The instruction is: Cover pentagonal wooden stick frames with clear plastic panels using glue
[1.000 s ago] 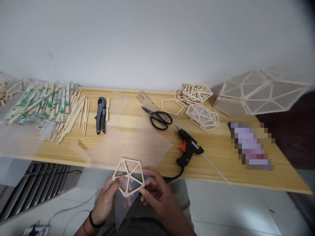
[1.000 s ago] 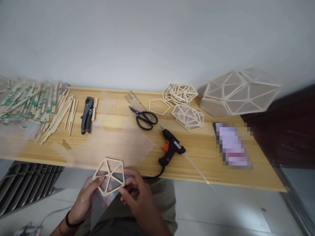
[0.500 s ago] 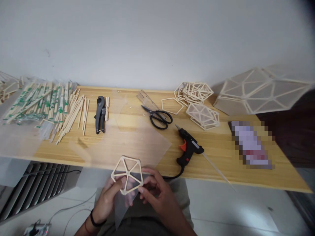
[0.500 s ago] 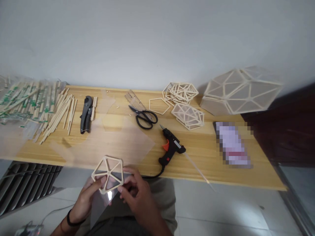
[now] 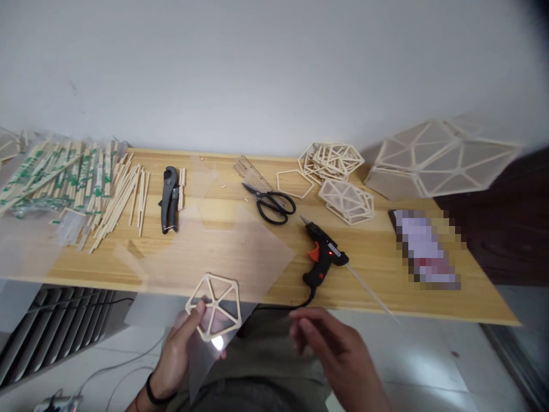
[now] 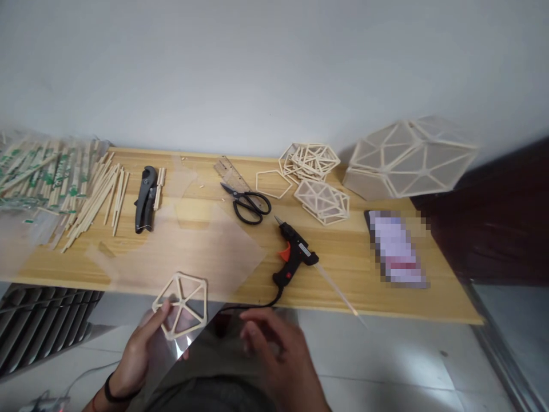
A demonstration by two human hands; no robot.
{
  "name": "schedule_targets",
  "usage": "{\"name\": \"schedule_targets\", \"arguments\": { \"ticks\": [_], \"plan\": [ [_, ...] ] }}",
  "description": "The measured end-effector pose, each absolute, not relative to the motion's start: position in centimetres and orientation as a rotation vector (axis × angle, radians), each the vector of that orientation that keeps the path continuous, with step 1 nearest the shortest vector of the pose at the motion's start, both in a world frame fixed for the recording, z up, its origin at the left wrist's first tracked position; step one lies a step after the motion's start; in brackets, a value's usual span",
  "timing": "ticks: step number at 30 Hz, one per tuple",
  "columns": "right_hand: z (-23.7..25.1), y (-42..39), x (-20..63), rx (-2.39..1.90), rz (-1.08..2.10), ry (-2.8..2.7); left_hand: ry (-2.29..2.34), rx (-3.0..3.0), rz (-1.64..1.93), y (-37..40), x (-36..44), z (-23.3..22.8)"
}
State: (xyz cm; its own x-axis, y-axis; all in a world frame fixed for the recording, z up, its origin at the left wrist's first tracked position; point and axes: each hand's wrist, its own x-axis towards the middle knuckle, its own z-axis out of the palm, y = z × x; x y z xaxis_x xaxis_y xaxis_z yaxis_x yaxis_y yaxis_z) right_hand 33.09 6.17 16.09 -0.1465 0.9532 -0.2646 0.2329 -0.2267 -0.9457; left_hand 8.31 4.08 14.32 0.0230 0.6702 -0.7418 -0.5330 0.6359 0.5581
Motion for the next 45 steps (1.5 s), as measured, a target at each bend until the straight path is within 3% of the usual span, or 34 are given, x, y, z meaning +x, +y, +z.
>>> {"name": "schedule_targets", "arguments": {
  "ticks": [4,8,13,22,30,38,45],
  "plan": [
    [17.7,7.7,37.4,-1.627,1.047,-1.332,1.419,0.199,0.966,4.1,7.7,14.4],
    [18.6,9.2,39.1,-1.662,0.881,-1.371,1.591,0.332,1.031,4.3,7.1,14.0],
    [19.3,12.1,36.9,-1.600,0.811,-1.672,1.436,0.286,1.030,4.4,7.6,14.5],
    [17.2,24.0,31.6,-1.483,0.279,-2.050,1.263,0.102,1.088,4.1,8.1,14.7],
    [14.6,27.5,30.8,-1.531,0.320,-2.072,1.047,0.330,1.009,3.0,7.1,14.6],
    [17.7,26.1,29.7,-1.540,0.404,-2.001,0.972,0.403,0.987,3.0,7.5,14.0],
    [18.6,18.3,26.8,-1.288,1.226,-1.738,0.867,0.284,0.938,3.1,7.7,13.6]
  ]
}}
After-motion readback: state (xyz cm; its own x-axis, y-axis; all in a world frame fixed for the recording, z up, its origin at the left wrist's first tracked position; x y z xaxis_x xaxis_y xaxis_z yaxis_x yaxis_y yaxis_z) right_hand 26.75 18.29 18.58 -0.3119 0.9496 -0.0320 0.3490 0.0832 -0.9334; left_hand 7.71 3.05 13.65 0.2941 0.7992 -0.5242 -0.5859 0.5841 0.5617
